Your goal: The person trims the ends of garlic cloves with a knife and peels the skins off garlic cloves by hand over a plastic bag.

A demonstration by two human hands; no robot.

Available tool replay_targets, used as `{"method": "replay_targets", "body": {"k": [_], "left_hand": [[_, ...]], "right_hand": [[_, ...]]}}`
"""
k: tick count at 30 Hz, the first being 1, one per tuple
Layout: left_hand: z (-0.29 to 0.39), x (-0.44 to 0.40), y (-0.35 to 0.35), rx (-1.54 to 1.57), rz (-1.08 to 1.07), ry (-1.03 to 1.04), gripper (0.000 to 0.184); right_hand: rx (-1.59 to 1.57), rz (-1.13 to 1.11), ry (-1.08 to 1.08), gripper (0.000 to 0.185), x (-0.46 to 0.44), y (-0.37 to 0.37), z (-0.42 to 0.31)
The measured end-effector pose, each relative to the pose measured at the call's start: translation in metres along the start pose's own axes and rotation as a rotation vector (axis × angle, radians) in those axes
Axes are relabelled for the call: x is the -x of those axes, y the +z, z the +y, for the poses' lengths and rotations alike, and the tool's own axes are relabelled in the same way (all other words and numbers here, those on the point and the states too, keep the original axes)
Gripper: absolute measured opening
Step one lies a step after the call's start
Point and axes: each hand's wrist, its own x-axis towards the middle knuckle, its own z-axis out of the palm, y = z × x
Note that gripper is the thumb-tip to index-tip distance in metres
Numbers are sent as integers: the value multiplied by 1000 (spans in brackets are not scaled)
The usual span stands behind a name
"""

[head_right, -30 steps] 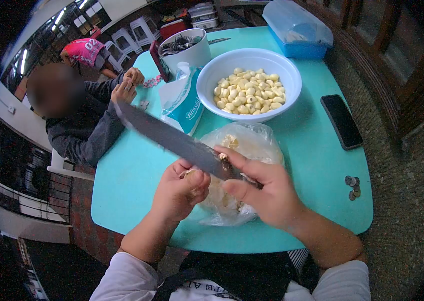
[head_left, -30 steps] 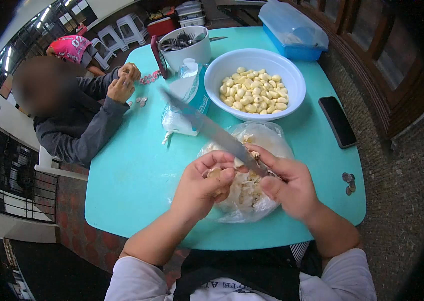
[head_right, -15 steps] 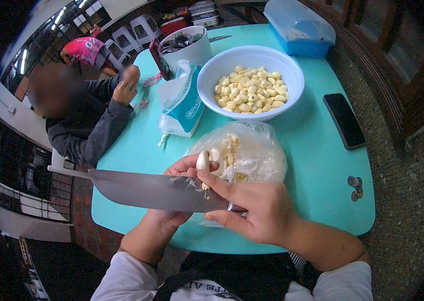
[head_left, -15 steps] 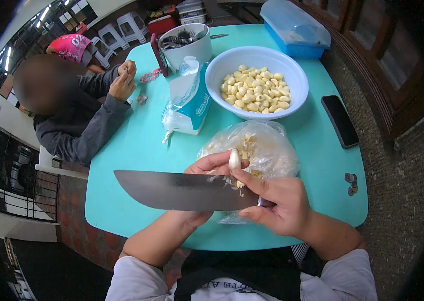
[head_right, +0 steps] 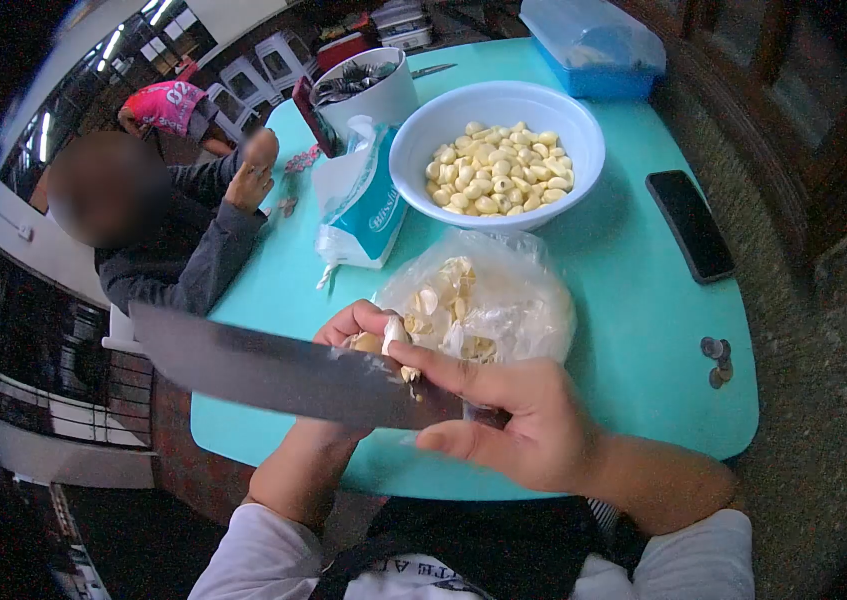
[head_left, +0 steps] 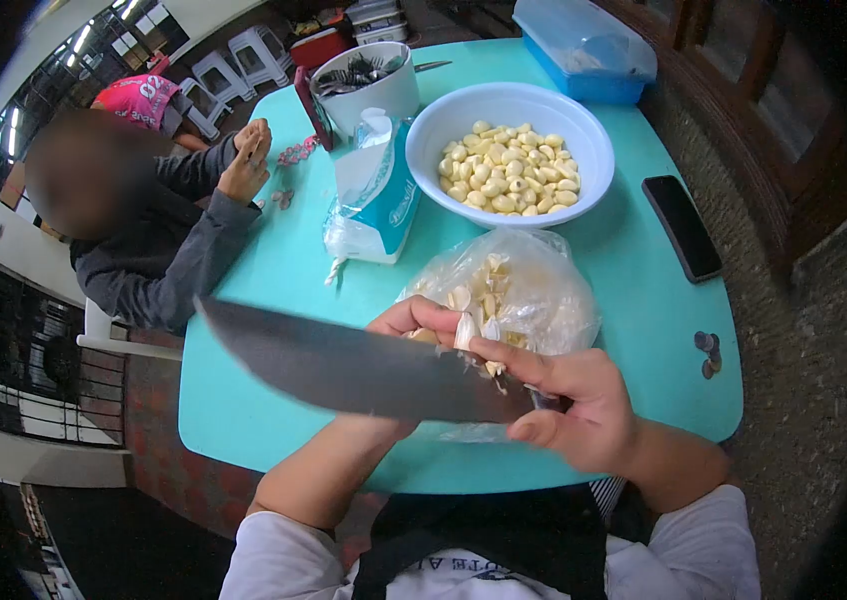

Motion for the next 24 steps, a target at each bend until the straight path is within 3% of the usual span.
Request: {"method": "replay_targets", "body": {"k": [3, 5, 14, 17, 20, 24], "left_hand": [[2, 0, -2, -60, -37, -1, 34], [-2, -1, -5, -34, -87, 2, 37], [1, -5, -6, -153, -106, 97, 41], [3, -7, -8, -272, -56, 147, 40], [11, -6, -7, -328, -65, 94, 39], [10, -10, -9, -316, -87, 34, 35]], "right_hand": [[-328, -7, 251, 60, -1, -1, -6], [-661, -133, 567, 53, 1, -19, -15], [-819, -126, 721, 41, -3, -28, -11], [-839, -91, 791, 50, -7, -26, -12], [-883, -111, 790, 39, -8, -26, -13], [-798, -46, 720, 37, -5, -24, -5]]}}
